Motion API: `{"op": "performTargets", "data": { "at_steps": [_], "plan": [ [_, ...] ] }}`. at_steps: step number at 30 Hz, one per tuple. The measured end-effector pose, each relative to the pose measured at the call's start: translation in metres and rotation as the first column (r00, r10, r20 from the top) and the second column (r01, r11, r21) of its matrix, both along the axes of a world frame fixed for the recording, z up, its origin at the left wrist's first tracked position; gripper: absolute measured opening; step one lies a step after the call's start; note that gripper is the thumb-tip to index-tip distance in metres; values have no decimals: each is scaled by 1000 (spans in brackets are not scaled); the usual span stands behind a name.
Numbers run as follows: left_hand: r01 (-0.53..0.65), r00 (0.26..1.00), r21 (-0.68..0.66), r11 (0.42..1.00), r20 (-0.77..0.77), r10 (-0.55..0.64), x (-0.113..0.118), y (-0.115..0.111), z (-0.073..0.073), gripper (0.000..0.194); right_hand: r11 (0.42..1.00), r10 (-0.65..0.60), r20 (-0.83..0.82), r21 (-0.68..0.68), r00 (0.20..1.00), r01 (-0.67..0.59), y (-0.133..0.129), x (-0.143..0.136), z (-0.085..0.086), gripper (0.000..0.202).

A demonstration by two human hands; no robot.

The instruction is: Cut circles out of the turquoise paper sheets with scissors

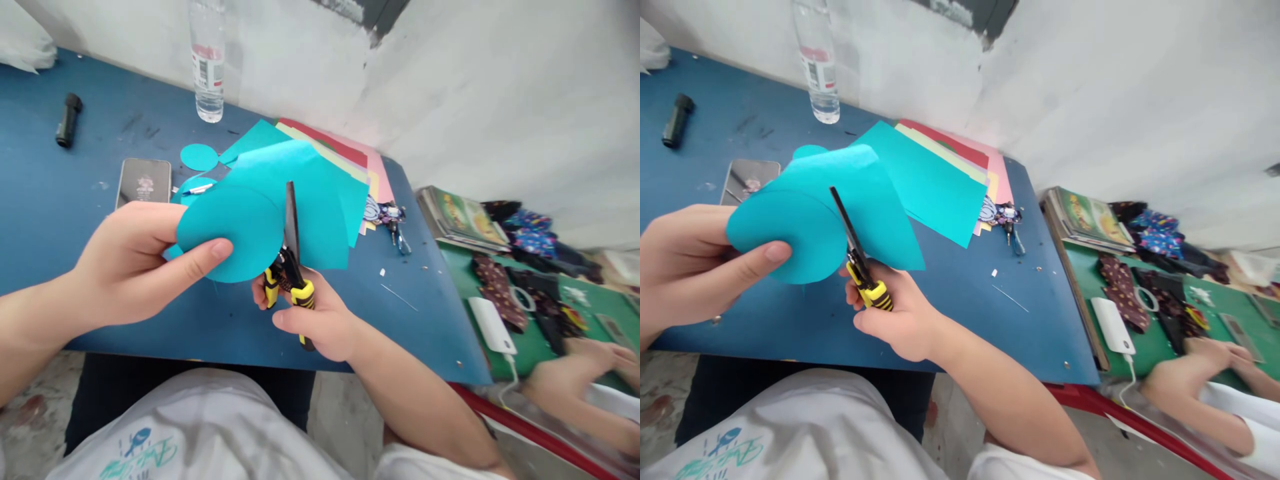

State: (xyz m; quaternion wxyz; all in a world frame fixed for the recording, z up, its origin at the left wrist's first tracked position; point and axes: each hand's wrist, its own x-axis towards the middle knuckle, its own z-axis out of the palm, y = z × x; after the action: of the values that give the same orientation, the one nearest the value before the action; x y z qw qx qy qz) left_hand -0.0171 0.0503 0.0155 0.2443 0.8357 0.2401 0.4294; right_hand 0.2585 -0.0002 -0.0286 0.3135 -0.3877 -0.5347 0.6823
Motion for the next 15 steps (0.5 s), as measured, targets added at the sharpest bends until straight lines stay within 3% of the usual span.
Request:
{"op": "performTargets", "data": {
  "at_steps": [15],
  "plan": [
    [3, 1000, -52, 999, 9, -3, 1, -3, 0, 36, 1000, -3, 50, 15, 999, 2, 1, -1, 6, 27]
  ]
}}
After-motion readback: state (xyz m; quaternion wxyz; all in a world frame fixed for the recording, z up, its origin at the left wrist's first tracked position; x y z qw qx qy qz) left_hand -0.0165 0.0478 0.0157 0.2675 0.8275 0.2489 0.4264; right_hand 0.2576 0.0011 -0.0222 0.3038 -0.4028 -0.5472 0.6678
